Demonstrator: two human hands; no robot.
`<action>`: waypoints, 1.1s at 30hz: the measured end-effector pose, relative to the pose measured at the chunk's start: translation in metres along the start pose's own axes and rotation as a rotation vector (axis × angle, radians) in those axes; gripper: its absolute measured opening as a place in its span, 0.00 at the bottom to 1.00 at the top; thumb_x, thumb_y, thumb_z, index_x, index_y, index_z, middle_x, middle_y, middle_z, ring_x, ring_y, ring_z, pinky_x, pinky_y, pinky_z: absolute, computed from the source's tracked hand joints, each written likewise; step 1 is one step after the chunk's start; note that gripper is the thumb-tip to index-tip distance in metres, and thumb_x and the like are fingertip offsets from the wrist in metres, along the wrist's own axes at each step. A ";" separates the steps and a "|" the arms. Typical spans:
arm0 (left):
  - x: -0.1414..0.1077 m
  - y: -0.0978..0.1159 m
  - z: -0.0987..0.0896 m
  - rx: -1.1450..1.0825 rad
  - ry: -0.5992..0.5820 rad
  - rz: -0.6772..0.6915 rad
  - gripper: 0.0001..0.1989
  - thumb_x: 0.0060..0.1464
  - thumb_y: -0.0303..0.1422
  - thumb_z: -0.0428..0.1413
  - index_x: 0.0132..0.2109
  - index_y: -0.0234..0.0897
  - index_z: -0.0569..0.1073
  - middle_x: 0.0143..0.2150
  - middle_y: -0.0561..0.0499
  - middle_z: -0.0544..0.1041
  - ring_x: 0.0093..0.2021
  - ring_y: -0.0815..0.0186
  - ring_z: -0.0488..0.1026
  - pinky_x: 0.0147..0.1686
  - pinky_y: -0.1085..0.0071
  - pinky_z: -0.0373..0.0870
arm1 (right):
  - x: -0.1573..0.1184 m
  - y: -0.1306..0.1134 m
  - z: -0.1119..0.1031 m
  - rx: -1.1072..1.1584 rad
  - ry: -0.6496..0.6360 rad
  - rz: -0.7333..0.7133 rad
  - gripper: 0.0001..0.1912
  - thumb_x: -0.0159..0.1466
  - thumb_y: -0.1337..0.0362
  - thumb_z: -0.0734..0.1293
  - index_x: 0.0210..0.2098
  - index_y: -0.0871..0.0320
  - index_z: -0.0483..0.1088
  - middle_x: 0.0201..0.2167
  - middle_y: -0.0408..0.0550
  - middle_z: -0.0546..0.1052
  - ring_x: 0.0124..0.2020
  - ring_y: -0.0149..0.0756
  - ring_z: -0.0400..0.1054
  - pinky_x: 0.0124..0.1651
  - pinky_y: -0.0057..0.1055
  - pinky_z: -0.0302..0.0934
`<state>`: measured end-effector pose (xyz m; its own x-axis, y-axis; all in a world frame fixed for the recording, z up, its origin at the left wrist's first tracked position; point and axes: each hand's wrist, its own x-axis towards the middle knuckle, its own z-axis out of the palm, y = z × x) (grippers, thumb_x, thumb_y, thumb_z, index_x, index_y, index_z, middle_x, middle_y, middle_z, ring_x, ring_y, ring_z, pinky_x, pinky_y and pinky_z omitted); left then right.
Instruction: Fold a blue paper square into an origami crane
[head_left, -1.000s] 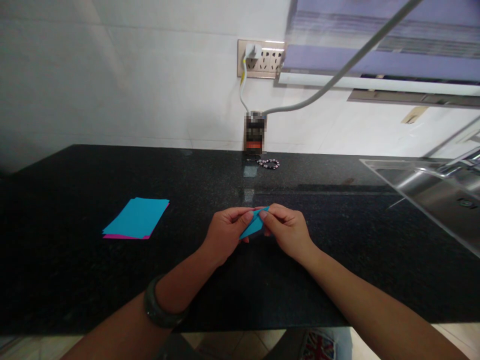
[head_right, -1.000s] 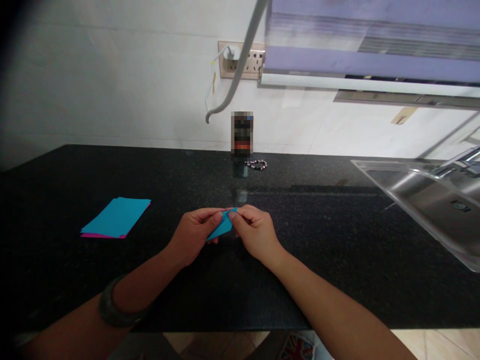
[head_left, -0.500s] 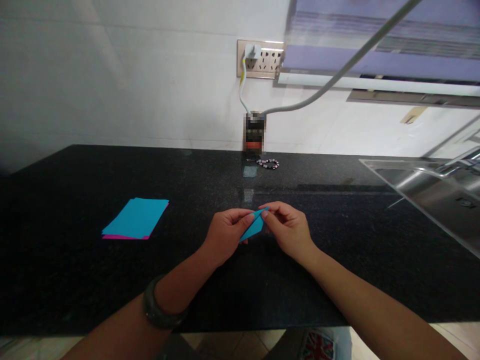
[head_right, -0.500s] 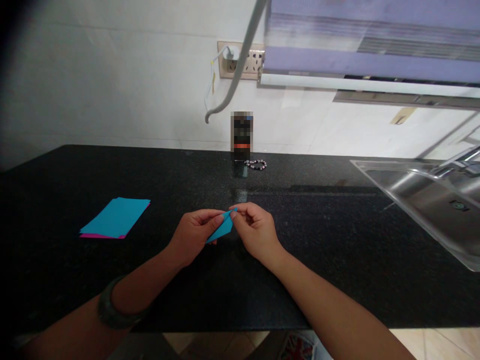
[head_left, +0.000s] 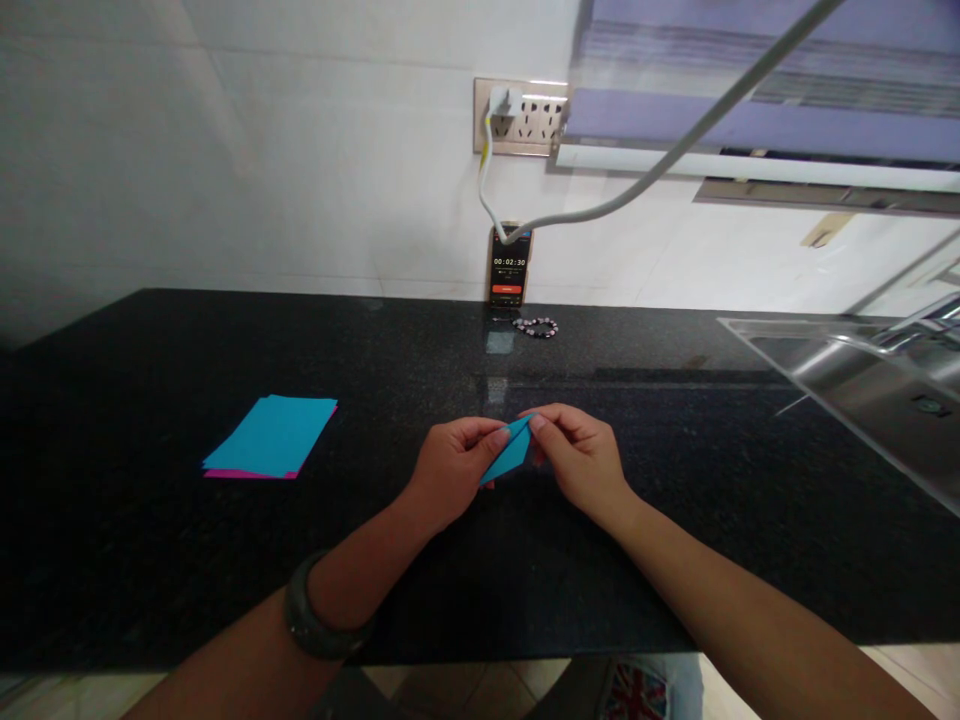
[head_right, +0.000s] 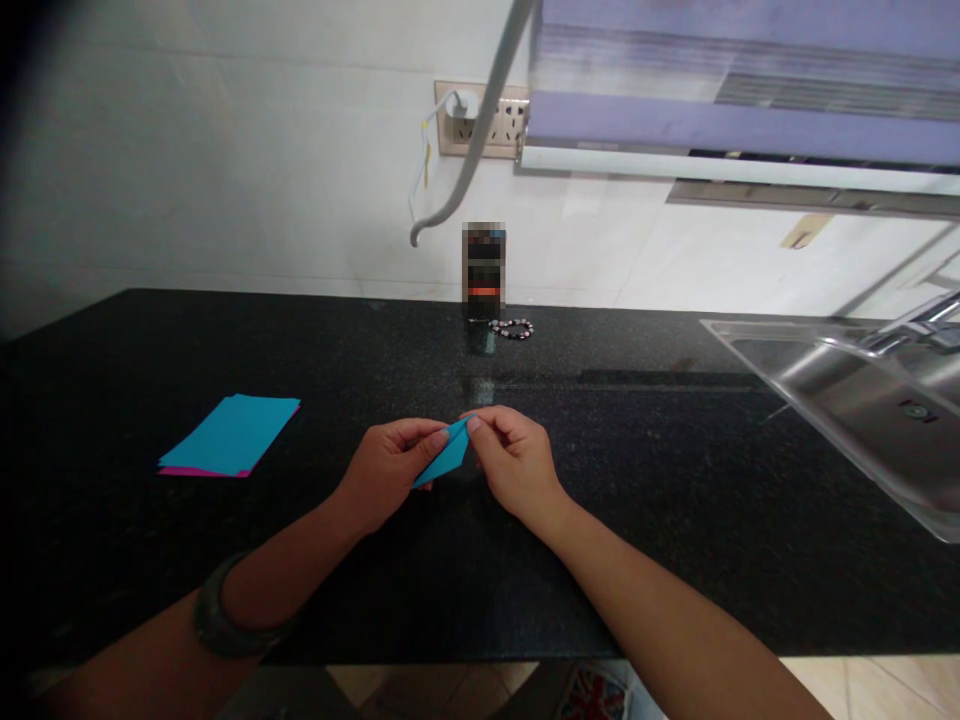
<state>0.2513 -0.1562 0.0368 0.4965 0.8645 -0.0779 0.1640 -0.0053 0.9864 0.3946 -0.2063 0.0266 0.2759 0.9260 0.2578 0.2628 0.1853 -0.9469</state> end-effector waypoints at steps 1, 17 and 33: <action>0.000 0.000 0.000 0.011 0.001 0.005 0.15 0.47 0.39 0.54 0.36 0.32 0.74 0.21 0.54 0.71 0.17 0.73 0.65 0.16 0.77 0.63 | 0.000 0.000 0.000 -0.004 0.001 -0.002 0.11 0.59 0.61 0.61 0.33 0.61 0.70 0.20 0.44 0.69 0.19 0.28 0.62 0.22 0.26 0.57; 0.000 -0.005 -0.001 0.013 -0.030 0.017 0.15 0.49 0.41 0.52 0.35 0.32 0.73 0.22 0.53 0.71 0.19 0.71 0.67 0.18 0.76 0.66 | 0.004 -0.002 0.005 0.214 -0.117 0.149 0.09 0.53 0.61 0.67 0.30 0.60 0.66 0.17 0.37 0.65 0.16 0.23 0.58 0.18 0.22 0.54; 0.001 -0.003 -0.001 -0.191 -0.075 -0.033 0.15 0.48 0.42 0.53 0.33 0.32 0.71 0.22 0.53 0.71 0.19 0.72 0.67 0.19 0.76 0.64 | 0.003 0.001 0.001 0.319 -0.204 0.130 0.14 0.57 0.58 0.63 0.39 0.60 0.69 0.20 0.40 0.68 0.17 0.23 0.59 0.20 0.23 0.56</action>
<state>0.2502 -0.1550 0.0341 0.5566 0.8230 -0.1138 0.0197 0.1239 0.9921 0.3945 -0.2032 0.0265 0.0904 0.9888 0.1187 -0.0716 0.1253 -0.9895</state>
